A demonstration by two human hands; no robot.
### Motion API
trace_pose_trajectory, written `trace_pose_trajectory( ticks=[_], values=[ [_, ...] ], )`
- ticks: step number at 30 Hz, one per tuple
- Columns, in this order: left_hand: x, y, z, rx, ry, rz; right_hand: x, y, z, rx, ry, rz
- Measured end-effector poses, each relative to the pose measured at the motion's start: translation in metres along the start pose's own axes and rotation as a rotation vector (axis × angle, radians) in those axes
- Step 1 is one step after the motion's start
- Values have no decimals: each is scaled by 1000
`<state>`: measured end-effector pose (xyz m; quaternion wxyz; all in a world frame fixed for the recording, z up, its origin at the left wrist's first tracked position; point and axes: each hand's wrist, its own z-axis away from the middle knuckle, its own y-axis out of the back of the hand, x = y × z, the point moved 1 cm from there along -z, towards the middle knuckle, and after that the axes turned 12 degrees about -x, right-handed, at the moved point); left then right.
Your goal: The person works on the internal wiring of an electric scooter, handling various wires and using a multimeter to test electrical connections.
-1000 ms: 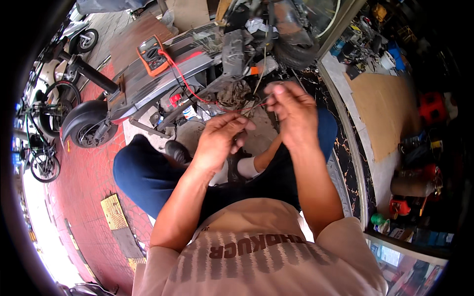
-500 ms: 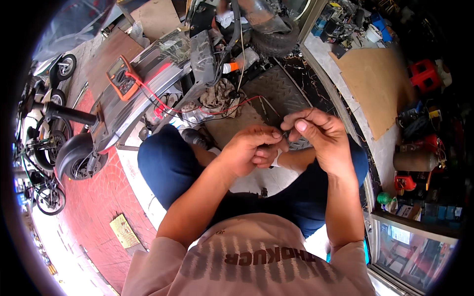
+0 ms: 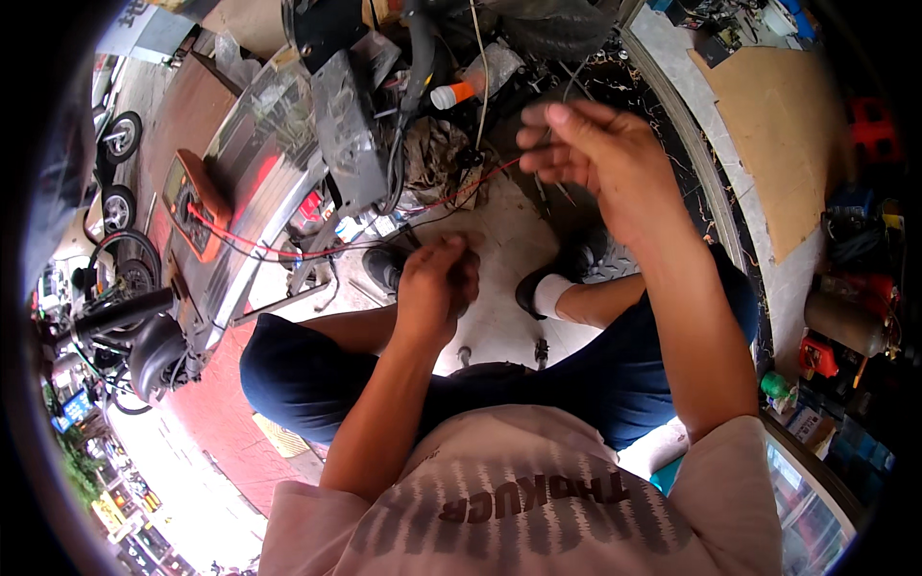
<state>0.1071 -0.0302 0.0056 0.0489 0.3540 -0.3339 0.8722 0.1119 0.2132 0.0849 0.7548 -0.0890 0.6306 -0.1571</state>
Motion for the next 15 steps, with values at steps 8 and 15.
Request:
trace_pose_trajectory(
  ticks=[8, 15],
  values=[
    [43, -8, -87, 87, -142, 60, 0, 34, -92, 8, 10, 248],
    [45, -15, -100, 140, -325, 132, 31, 17, -96, -135, 33, 664]
  ],
)
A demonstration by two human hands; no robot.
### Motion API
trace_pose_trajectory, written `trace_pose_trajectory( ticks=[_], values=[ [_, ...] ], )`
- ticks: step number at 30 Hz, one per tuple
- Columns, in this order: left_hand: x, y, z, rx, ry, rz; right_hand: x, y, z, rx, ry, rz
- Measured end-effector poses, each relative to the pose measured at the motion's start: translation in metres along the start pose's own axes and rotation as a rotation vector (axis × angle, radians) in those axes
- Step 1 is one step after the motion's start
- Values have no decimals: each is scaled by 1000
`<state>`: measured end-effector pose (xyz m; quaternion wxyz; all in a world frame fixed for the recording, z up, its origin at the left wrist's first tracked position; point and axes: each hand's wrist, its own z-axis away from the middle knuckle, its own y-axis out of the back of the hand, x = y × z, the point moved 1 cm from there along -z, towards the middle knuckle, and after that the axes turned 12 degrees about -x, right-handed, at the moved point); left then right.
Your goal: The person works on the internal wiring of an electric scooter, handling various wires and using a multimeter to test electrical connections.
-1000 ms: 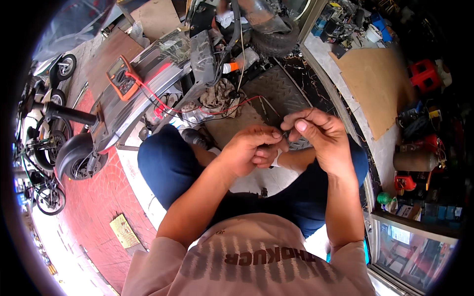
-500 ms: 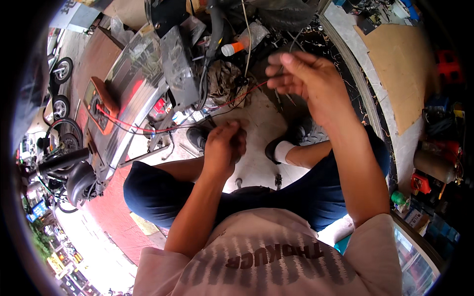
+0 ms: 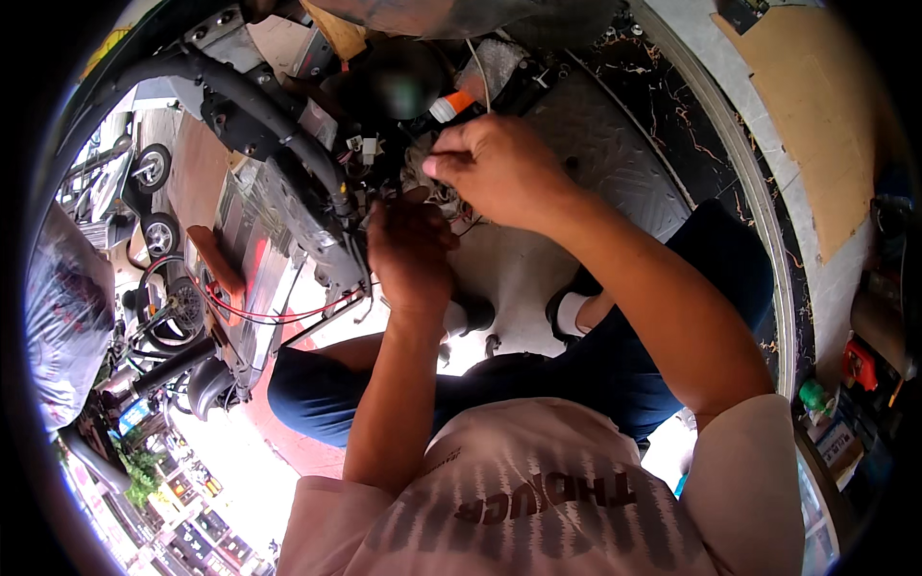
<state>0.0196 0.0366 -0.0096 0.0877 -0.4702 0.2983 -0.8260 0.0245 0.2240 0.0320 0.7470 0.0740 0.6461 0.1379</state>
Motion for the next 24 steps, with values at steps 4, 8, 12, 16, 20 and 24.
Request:
trace_pose_trajectory(
  ticks=[4, 8, 12, 16, 20, 24],
  values=[
    [14, 9, 16, -30, -155, 13, 1, -7, 2, -23, 54, 40],
    [21, 26, 13, 82, -162, -73, -12, -1, 0, -74, 51, -25],
    [22, 2, 14, 138, -261, -227, -7, 2, 2, -22, 93, -25],
    [25, -11, 17, 141, -251, -13, -6, 7, 8, -8, 95, -19],
    [27, -11, 12, 152, -222, -94, -6, 7, 8, 1, 94, -19],
    [26, -6, 2, 127, -135, -49, -1, 1, 3, 2, 93, 48]
  ],
)
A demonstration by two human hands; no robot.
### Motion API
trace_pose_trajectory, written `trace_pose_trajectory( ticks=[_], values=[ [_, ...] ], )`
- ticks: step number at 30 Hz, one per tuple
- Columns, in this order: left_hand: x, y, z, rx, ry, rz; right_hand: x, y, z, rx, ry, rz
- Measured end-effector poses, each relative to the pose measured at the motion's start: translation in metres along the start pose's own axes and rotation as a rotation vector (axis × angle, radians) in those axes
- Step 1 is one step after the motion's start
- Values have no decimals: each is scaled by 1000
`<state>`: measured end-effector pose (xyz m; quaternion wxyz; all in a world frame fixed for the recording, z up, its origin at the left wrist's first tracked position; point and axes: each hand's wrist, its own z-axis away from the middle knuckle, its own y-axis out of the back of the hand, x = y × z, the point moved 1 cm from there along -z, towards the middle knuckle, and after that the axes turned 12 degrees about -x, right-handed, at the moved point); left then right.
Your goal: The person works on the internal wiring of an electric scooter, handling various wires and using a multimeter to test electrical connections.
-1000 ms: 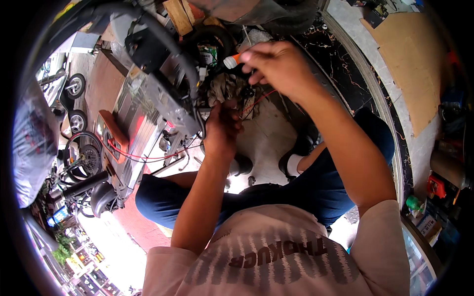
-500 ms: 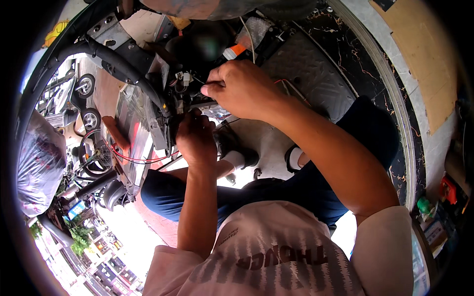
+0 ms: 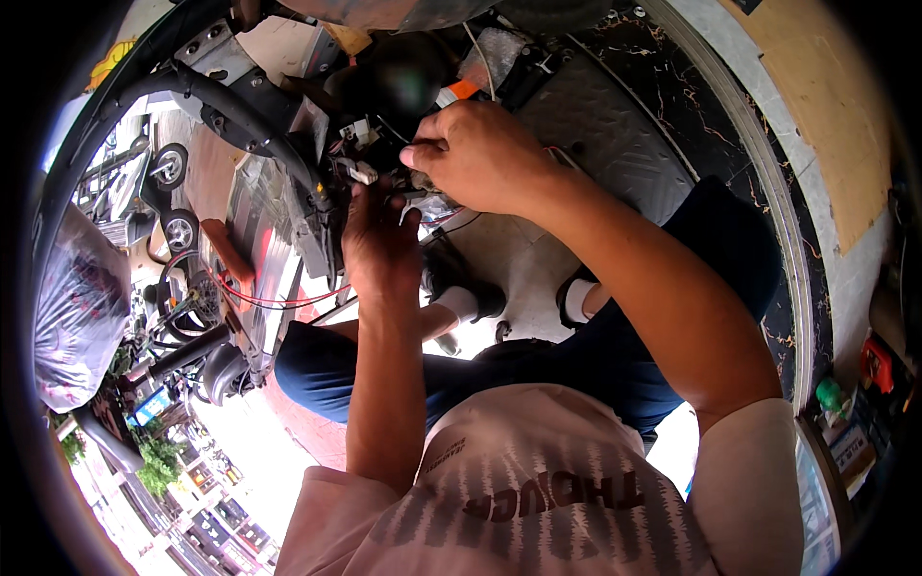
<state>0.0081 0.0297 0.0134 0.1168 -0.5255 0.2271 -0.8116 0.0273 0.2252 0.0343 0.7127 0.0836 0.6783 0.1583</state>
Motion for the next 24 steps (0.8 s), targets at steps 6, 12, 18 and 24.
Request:
trace_pose_trajectory(
  ticks=[6, 12, 18, 24],
  values=[
    [-5, 9, -11, -33, 30, -47, -13, -12, -11, -150, -115, 0],
    [2, -2, 9, -7, 10, -135, -19, -34, -30, -181, -74, 90],
    [5, 31, 37, 56, -184, -777, -25, -15, -38, 68, -5, 113],
    [1, 34, 49, 139, -293, -851, -33, -14, -40, 98, -50, 148]
  ],
)
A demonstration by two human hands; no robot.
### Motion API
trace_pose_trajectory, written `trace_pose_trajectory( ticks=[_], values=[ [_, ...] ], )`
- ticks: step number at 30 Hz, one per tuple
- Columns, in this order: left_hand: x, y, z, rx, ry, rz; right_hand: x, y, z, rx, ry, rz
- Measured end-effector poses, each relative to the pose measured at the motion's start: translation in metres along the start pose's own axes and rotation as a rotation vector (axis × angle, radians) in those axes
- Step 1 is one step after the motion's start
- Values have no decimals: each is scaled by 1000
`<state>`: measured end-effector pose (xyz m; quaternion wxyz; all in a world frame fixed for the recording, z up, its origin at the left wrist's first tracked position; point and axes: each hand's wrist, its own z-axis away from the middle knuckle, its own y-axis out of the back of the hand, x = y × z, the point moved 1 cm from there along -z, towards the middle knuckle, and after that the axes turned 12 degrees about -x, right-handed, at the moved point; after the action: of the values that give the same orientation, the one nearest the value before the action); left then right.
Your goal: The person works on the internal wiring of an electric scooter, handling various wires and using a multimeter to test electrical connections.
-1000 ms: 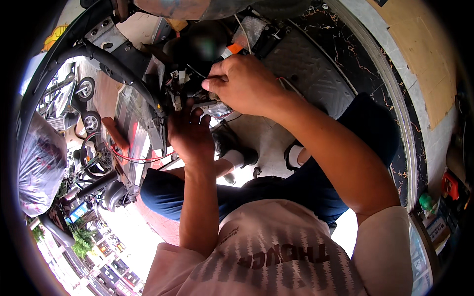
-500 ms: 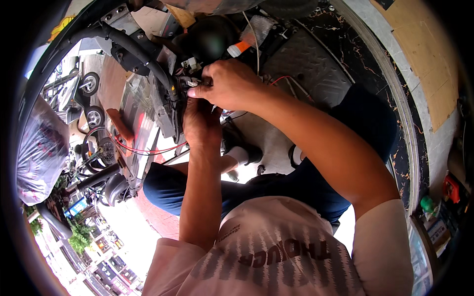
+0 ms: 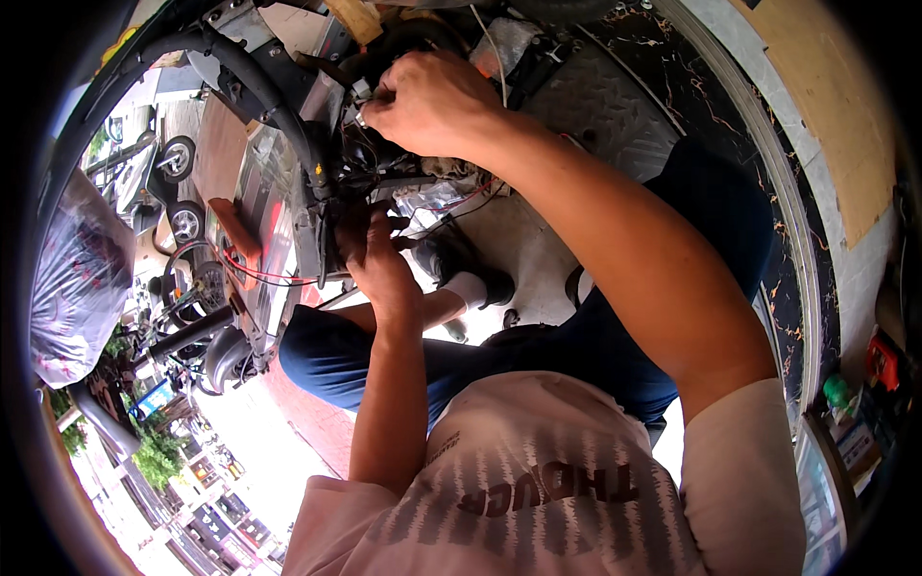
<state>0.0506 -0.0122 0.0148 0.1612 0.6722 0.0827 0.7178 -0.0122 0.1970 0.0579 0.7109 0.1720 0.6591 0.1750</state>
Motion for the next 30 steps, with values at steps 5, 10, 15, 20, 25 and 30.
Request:
trace_pose_trajectory(
  ticks=[5, 10, 15, 20, 25, 30],
  values=[
    [-21, 8, 3, -88, -274, -135, -5, -7, 2, 20, 3, 15],
    [-2, 8, 9, -119, -129, -168, 8, -17, 8, 25, 9, 62],
    [10, 8, 6, -95, -156, 87, 9, -16, 18, -73, 8, 6],
    [11, 12, 9, -120, -297, -183, 16, -15, 19, -110, -10, 2],
    [7, 25, 0, -241, -105, 690, 16, -11, 19, -190, -29, -52],
    [8, 24, -3, -258, -65, 752, 20, -14, 16, -263, -10, -60]
  ],
)
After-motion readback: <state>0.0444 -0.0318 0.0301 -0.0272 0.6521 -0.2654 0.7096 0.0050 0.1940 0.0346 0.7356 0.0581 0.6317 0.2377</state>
